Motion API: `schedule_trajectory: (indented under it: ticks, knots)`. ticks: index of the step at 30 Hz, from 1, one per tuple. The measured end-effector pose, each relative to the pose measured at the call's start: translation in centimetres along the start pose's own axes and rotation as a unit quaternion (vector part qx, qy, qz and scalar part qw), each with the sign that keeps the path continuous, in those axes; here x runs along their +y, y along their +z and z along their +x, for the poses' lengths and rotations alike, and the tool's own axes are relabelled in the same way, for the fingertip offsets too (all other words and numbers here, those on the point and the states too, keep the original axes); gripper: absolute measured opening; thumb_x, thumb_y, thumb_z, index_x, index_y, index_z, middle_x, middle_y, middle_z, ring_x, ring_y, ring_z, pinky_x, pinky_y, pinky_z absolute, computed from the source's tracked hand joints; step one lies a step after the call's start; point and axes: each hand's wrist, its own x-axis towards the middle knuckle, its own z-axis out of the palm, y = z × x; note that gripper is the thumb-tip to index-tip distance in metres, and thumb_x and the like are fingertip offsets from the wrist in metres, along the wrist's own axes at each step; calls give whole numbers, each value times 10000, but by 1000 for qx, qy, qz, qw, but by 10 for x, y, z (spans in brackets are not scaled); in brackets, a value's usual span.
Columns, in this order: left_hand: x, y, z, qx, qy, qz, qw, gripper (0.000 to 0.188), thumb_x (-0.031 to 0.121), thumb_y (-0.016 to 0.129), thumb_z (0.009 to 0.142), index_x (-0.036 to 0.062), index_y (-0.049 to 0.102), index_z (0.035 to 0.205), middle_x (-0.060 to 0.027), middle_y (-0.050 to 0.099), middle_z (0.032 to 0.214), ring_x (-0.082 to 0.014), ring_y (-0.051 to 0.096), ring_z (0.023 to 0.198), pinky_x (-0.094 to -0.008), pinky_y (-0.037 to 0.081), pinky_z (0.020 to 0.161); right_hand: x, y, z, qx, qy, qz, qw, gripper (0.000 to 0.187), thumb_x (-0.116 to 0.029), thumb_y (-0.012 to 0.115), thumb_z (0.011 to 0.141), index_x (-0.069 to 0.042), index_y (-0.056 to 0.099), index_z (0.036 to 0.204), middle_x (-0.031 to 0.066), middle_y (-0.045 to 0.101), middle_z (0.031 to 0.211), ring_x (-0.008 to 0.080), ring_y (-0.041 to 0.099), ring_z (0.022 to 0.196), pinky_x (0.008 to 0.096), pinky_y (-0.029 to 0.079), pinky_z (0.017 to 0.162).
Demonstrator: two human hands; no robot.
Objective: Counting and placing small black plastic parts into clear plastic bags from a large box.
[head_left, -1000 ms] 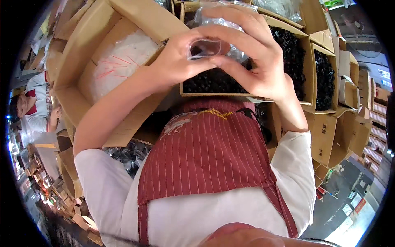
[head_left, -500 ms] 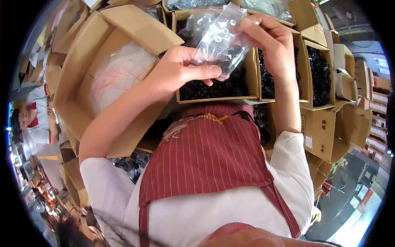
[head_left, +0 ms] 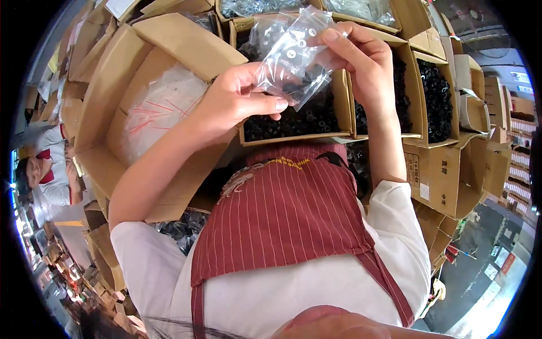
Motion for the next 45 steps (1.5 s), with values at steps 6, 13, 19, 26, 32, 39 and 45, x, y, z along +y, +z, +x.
schedule_trajectory:
  ticks: [6, 13, 19, 26, 32, 39, 45]
  knots:
    - [7, 7, 0, 7, -8, -19, 1000, 357, 115, 747, 893, -10, 642, 1210, -73, 689, 989, -132, 641, 842, -285, 531, 766, -3, 4, -4, 21, 8, 8, 1000, 185, -194, 666, 975, -37, 726, 1052, 64, 760, 954, 83, 693, 785, 211, 535, 696]
    - [3, 2, -1, 15, -28, 23, 999, 305, 105, 725, 924, -16, 630, 1187, -62, 684, 971, -125, 642, 844, -271, 521, 768, 3, 12, -2, 4, -16, 35, 999, 170, -168, 658, 980, -25, 719, 1050, 72, 759, 965, 83, 684, 769, 214, 542, 683]
    - [-2, 5, -2, 54, 6, -33, 998, 260, 69, 773, 872, 14, 685, 1110, -16, 680, 942, -77, 624, 773, -235, 506, 714, 9, 12, -4, 0, 3, 32, 999, 178, -177, 649, 986, -23, 714, 1047, 58, 749, 965, 84, 674, 769, 225, 547, 690]
    - [-3, 3, -4, 37, 8, 50, 998, 230, 70, 732, 916, -13, 651, 1114, -14, 660, 959, -88, 618, 866, -246, 500, 783, 8, 10, -11, -59, 45, 93, 993, 199, -115, 657, 951, -18, 662, 1125, 65, 721, 1069, 116, 676, 915, 254, 548, 781]
    - [-10, 1, 0, 32, 30, 16, 999, 141, 61, 755, 886, 0, 707, 1004, -20, 693, 923, -74, 633, 795, -232, 515, 711, 3, 8, -16, -82, 47, 124, 988, 292, -26, 677, 877, -17, 640, 1167, 80, 696, 1129, 141, 674, 964, 274, 548, 816]
    - [-11, 0, 1, 34, 31, 55, 997, 121, 79, 732, 915, 13, 693, 1008, -10, 677, 906, -73, 609, 820, -247, 491, 744, 4, 14, -21, -85, 37, 119, 989, 435, -5, 719, 831, -21, 595, 1248, 76, 683, 1169, 135, 655, 996, 274, 534, 871]
    - [-14, 3, 0, 48, 44, 58, 996, 121, 81, 756, 891, 18, 717, 986, -7, 703, 896, -62, 621, 803, -235, 498, 730, -6, 19, -23, -90, 47, 91, 991, 491, 18, 719, 825, -31, 570, 1291, 54, 687, 1172, 107, 643, 998, 248, 521, 857]
